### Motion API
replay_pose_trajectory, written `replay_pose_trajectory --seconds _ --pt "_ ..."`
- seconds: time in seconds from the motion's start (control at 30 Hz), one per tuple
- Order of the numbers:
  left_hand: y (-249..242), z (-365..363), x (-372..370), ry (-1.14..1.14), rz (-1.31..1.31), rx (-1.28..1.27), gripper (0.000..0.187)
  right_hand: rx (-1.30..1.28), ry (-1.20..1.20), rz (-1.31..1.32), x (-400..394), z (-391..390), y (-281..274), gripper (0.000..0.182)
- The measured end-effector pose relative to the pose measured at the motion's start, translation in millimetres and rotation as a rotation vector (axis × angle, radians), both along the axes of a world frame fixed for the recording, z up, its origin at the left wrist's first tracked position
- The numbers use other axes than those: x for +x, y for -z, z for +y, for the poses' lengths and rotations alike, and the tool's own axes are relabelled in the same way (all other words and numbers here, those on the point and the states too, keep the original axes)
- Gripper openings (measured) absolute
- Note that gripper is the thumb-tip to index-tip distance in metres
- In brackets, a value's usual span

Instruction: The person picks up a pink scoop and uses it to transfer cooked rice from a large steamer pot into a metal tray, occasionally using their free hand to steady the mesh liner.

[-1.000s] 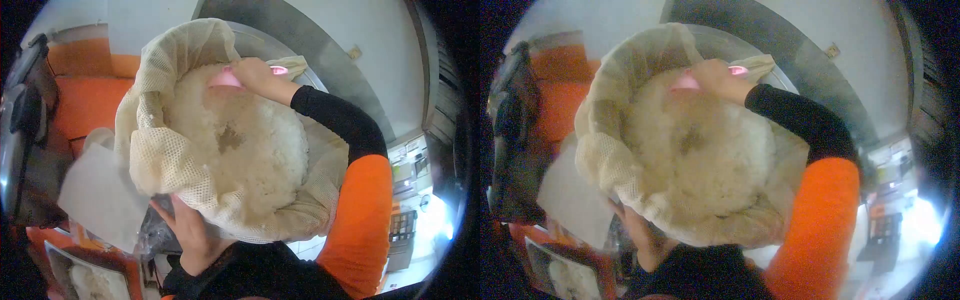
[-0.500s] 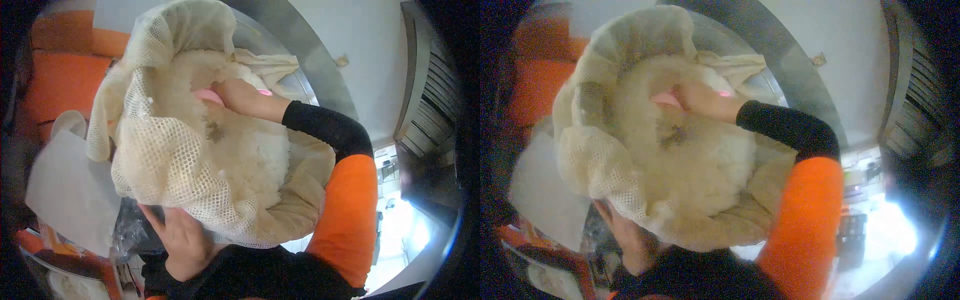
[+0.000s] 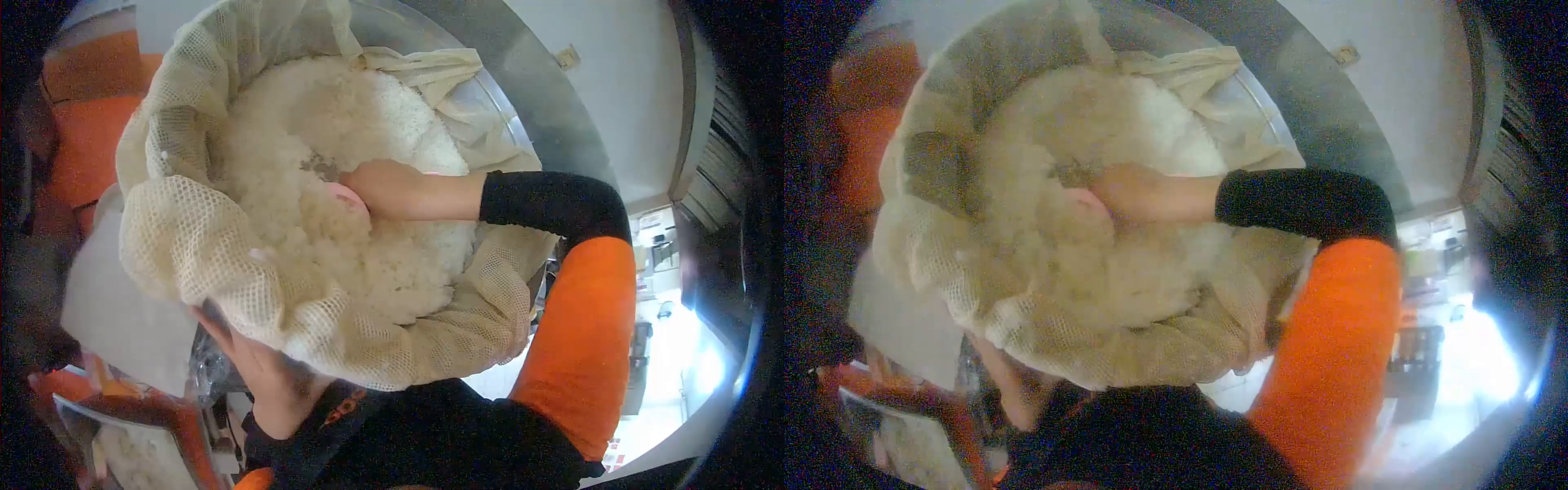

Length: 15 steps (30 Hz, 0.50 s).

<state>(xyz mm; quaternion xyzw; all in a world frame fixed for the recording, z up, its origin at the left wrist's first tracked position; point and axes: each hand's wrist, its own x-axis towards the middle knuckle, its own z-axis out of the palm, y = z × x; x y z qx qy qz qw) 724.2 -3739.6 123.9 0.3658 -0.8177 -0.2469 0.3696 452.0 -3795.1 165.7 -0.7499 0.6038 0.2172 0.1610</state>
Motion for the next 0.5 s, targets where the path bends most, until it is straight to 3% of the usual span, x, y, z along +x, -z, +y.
replay_pose_trajectory --seconds 0.3,0.4,0.5 --pt "3.4 1.2 4.4 -0.005 -0.052 -0.053 0.114 -0.086 -0.067 -0.157 14.9 24.7 -17.4 0.024" --pt "3.7 3.3 8.0 -0.002 -0.054 -0.061 0.122 -0.133 -0.132 -0.368 15.1 32.5 -21.0 0.028" --pt "-4.4 4.1 6.2 -0.004 0.009 -0.017 0.128 -0.042 -0.23 -0.351 4.5 31.8 -24.3 0.026"
